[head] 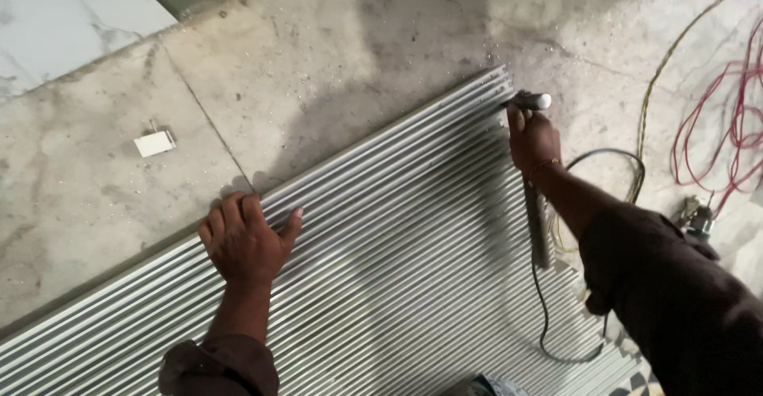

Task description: The person kneels on the floor beside corrugated metal sheets and hammers nails along the sheet edges, holding each sheet steady with the other hand and working progressively along the rows of sheets laid out on the floor.

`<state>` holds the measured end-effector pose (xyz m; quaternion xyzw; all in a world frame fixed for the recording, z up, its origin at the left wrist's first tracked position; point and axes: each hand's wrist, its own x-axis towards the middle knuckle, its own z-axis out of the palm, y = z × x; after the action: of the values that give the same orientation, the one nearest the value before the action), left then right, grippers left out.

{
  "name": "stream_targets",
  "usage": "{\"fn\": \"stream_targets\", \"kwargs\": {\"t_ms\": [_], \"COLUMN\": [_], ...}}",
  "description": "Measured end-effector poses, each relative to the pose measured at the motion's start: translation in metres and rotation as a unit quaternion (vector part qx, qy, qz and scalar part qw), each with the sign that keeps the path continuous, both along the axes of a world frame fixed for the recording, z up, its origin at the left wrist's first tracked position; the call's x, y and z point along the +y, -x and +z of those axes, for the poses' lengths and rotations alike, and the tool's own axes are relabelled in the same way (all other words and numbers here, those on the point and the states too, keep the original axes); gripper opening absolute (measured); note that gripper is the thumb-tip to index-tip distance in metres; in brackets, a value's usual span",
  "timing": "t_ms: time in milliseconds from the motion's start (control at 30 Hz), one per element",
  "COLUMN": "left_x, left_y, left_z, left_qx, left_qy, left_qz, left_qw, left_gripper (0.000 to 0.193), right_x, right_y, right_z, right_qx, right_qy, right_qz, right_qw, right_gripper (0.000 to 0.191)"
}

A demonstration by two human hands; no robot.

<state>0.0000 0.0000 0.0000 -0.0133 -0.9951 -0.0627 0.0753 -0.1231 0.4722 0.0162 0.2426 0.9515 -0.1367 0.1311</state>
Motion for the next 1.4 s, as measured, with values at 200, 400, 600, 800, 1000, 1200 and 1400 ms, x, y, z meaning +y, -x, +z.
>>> {"fn": "stream_targets", "kwargs": {"t_ms": [200,400,600,800,1000,1200,1400], "left_x": [0.001,-0.001,0.000,0.001,0.000,0.001,0.002], "left_y": [0.003,0.001,0.005,-0.002,0.000,0.001,0.000], "left_z": [0.000,-0.010,-0.012,-0.018,-0.016,-0.016,-0.019], "left_qx": [0.008,0.017,0.025,0.049,0.035,0.046,0.051], "left_qy": [-0.005,0.017,-0.011,-0.020,-0.018,-0.018,-0.004], "left_qz": [-0.006,-0.017,-0.021,-0.021,-0.022,-0.022,-0.034], "left_qw": [1.000,1.000,0.999,0.998,0.999,0.999,0.998], "left_gripper": [0.064,0.065,0.063,0.058,0.060,0.059,0.059], "right_x": [-0.020,-0.014,-0.021,0.008,-0.012,-0.012,-0.002], "right_y": [0.002,-0.007,-0.005,-0.017,-0.044,-0.050,-0.051], "right_z": [0.021,0.015,0.009,0.034,0.017,0.012,0.001], "right_qx": [-0.023,-0.055,0.031,-0.007,0.077,-0.056,-0.030], "right_qy": [0.025,0.010,0.013,0.184,0.030,0.017,-0.006], "right_qz": [-0.067,-0.028,-0.035,-0.128,0.131,0.004,0.059], "right_qw": [0.997,0.998,0.999,0.975,0.988,0.998,0.998], "right_gripper": [0.064,0.065,0.061,0.058,0.049,0.054,0.047]}}
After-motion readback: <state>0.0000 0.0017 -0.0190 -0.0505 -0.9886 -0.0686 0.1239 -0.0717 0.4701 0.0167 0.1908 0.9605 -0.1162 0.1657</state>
